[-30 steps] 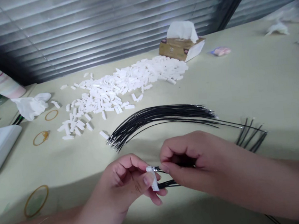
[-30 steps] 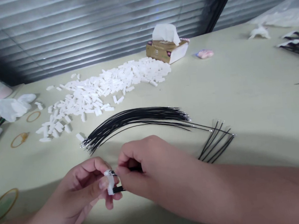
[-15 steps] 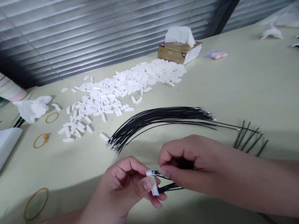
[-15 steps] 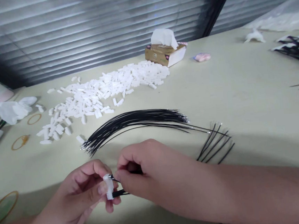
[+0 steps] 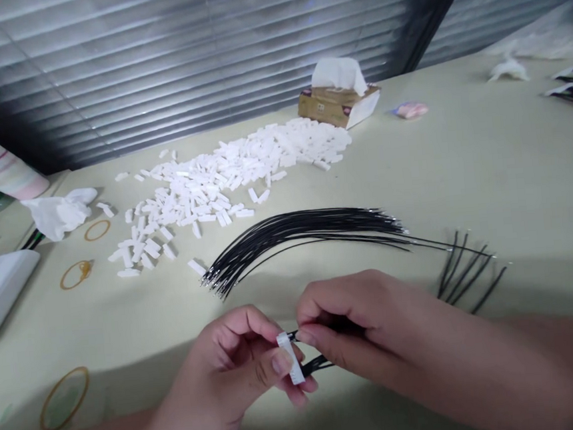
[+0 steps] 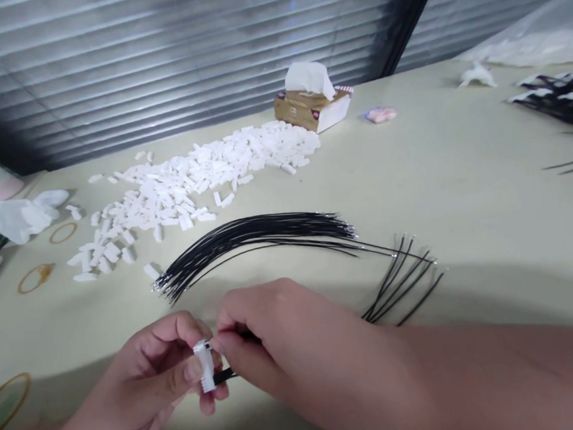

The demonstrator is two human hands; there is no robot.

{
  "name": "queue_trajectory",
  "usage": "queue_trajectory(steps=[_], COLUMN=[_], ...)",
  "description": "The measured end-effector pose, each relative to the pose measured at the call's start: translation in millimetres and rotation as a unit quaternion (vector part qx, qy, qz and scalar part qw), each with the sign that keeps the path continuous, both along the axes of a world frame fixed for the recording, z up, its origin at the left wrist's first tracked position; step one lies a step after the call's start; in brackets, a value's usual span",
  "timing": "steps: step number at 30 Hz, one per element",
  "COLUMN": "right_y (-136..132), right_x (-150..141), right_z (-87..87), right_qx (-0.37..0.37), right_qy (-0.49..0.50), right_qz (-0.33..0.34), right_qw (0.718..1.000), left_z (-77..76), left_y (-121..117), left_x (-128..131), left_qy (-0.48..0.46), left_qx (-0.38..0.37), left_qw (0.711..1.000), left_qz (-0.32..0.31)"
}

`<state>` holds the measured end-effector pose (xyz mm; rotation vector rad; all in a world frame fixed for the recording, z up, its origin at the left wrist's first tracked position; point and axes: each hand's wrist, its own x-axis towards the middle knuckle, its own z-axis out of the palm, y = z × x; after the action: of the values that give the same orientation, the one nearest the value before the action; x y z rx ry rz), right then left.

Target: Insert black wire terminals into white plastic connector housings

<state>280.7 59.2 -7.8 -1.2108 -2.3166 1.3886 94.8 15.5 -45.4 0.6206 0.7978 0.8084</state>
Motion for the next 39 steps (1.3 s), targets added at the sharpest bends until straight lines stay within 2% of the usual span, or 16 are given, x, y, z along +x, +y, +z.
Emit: queue_trajectory(steps=[8,12,18,23,30,36,39], right_y=[2.5,3.4,3.4,4.3,-2.8,-0.6,3.8], right_x=[2.8,4.8,7.4,6.8,3.9,4.2,5.1], right_z=[-1.8,-1.5,-3.6,-3.6,-0.2,0.0,-1.6], right_qx=[-0.154,-0.184,-0.157,-0.17,-0.123,-0.071,-0.098], right_qy=[0.022,0.009,0.006,0.009,0.01,0.028,0.037], right_qz=[-0.038,-0.041,-0.015,0.0,-0.022,-0.005,-0.013], right_qw=[0.987,0.982,0.987,0.985,0.992,0.997,0.994], left_z=[1.2,3.1,3.9,4.2,1.4,2.2,3.9], left_y=[0.0,-0.2,-1.6,-1.7,-0.1,0.1,1.3], left_x=[-1.1,0.4,1.3,1.3,-1.6,-1.7,-0.7], left_qy=[0.004,0.001,0.012,0.015,-0.026,-0.042,-0.045], left_qx=[-0.003,-0.003,-0.011,-0.003,-0.011,-0.013,-0.011], left_qw=[1.0,1.0,1.0,1.0,0.999,0.999,0.999], left_qz=[-0.003,-0.001,0.004,0.0,-0.019,-0.026,-0.017])
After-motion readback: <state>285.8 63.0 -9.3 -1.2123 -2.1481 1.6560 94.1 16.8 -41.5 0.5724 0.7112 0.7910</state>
